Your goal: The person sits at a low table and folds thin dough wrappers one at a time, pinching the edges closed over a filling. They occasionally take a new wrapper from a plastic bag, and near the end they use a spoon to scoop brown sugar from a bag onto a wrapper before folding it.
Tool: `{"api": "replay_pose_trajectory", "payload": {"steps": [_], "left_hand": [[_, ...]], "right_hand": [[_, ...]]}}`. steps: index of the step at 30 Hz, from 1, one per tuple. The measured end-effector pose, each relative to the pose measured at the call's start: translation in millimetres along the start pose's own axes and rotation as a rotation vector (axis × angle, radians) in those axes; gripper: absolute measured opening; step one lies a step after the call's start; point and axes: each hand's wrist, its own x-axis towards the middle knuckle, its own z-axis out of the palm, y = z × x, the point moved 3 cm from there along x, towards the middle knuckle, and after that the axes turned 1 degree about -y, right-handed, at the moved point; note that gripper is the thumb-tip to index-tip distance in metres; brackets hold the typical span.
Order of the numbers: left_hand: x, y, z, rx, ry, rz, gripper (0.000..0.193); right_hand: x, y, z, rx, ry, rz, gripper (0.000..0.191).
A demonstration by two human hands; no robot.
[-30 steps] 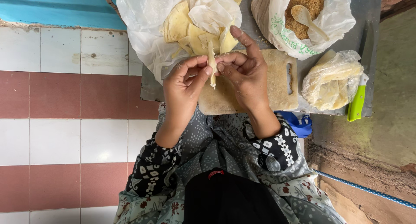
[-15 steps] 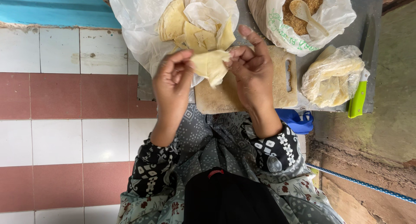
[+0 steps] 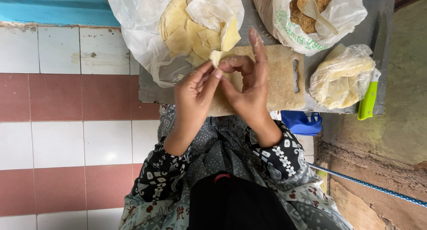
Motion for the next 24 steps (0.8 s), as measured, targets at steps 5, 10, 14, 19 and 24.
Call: {"api": "replay_pose_trajectory", "payload": {"steps": [5,10,14,19,24], "left_hand": [[-5.8,-15.0,-9.1,-0.043,0.110,-0.135,0.026],[-7.8,-14.9,-6.5,-0.120,0.127,-0.192,0.018],[-5.4,-9.9,-6.7,-0.137,0.104,-0.196,0.014],[-6.8,-4.7,-8.0,-0.188,0.071,-0.253,0.016],[-7.6,-1.5,-8.3,-0.125,0.071,-0.188,0.014]], "right_hand": [[-3.4,-2.9,-1.2,0.095,-0.068,0.091,0.096],[-4.6,-4.7,-2.4,0.016,-0.060,0.085,0.098],[-6.5,-5.4,-4.9,0.102,-0.053,0.107,0.093],[-8.3,-5.7,-5.6,0.018,-0.059,0.075,0.094],[-7.0,-0.3,-9.8,0.147,0.004,0.154,0.090]]}}
